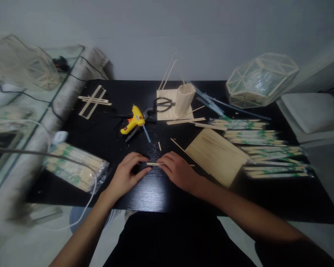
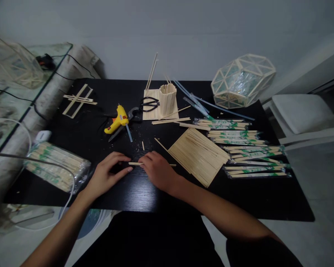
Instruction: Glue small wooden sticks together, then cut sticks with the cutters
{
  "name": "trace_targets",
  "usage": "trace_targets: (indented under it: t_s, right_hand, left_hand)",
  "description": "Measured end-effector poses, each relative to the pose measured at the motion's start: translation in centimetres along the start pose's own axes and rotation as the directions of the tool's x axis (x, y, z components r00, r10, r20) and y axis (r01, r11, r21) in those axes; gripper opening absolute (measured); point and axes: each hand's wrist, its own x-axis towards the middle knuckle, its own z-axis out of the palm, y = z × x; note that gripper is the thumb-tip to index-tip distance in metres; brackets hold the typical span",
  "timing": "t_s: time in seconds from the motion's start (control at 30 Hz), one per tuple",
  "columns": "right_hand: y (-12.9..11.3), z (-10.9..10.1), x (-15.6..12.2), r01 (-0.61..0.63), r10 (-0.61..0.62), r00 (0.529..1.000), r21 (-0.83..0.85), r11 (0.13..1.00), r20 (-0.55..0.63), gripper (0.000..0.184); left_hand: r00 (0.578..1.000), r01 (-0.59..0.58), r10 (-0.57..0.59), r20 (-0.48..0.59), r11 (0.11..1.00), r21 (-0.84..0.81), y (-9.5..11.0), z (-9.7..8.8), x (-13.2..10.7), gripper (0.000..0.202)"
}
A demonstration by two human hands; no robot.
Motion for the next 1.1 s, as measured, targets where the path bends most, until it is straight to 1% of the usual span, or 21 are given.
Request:
trace_targets:
  t_s: [0.1,0.17,0.23,0.33,0.4,0.47,0.53,0.6,0.67,0.77,0.83,0.93,1.1]
  right_hand:
    - [-0.6,-1.2,0.3,-0.152,0.155,0.988,0.13,0.98,-0.012,0.009]
    - [-1.0,-2.3,0.5,-0.246,0.256,0.966,0.206,0.947,-0.025,0.01]
    - [-1.2,-3.4,0.6,-0.312,0.335,0.942,0.276,0.909,-0.037,0.01]
    - [-0.9,-4.7,0.5,-0.351,0.4,0.916,0.398,0.848,-0.044,0.006]
    - [-0.4,-5.3,0.2,-0.347,0.414,0.909,0.457,0.819,-0.051,0.006]
    - [0.3,-5.7,-0.2,-0.34,0.426,0.902,0.494,0.801,-0.07,0.01]
    - [0.9,-5.8,-0.6,-0.336,0.441,0.894,0.524,0.782,-0.085,0.011]
    - [1.4,-5.8,-0.9,-0.336,0.457,0.885,0.556,0.761,-0.09,0.012]
    - [1.6,-5.7,-1.1,-0.335,0.466,0.881,0.584,0.739,-0.084,0.012]
    - [1.6,-5.5,-1.2,-0.34,0.47,0.88,0.597,0.726,-0.07,0.011]
    - [1.5,-5.4,-1.1,-0.352,0.478,0.876,0.592,0.724,-0.063,0.01]
    - [1.4,-5.4,-1.1,-0.368,0.49,0.871,0.596,0.714,-0.049,0.011]
    - [1.4,-5.4,-1.2,-0.358,0.474,0.88,0.61,0.707,-0.033,0.012]
  left_hand:
    - [0.998,0.061,-0.06,0.024,0.995,-0.075,0.7,-0.3,0.9,0.023]
    - [0.997,0.078,-0.075,0.03,0.991,-0.111,1.5,-0.3,1.9,0.023]
    - [0.995,0.095,-0.088,0.05,0.984,-0.151,2.5,-0.1,3.2,0.025]
    - [0.988,0.14,-0.12,0.096,0.959,-0.248,4.1,0.5,5.6,0.028]
    - [0.98,0.157,-0.111,0.166,0.942,-0.297,5.0,1.1,7.2,0.027]
    - [0.973,0.165,-0.097,0.21,0.929,-0.331,5.6,1.9,8.5,0.028]
    - [0.97,0.174,-0.099,0.224,0.921,-0.348,5.9,2.6,9.3,0.03]
    - [0.968,0.191,-0.108,0.228,0.903,-0.385,6.0,3.3,9.6,0.029]
    - [0.967,0.216,-0.125,0.224,0.865,-0.452,5.9,3.8,9.5,0.027]
    - [0.967,0.243,-0.155,0.201,0.798,-0.552,5.9,4.1,9.1,0.025]
    - [0.967,0.251,-0.165,0.196,0.767,-0.591,5.9,4.1,8.9,0.023]
    - [0.963,0.264,-0.17,0.208,0.747,-0.61,5.9,4.1,8.8,0.023]
    - [0.961,0.272,-0.171,0.219,0.737,-0.619,5.9,4.0,8.9,0.024]
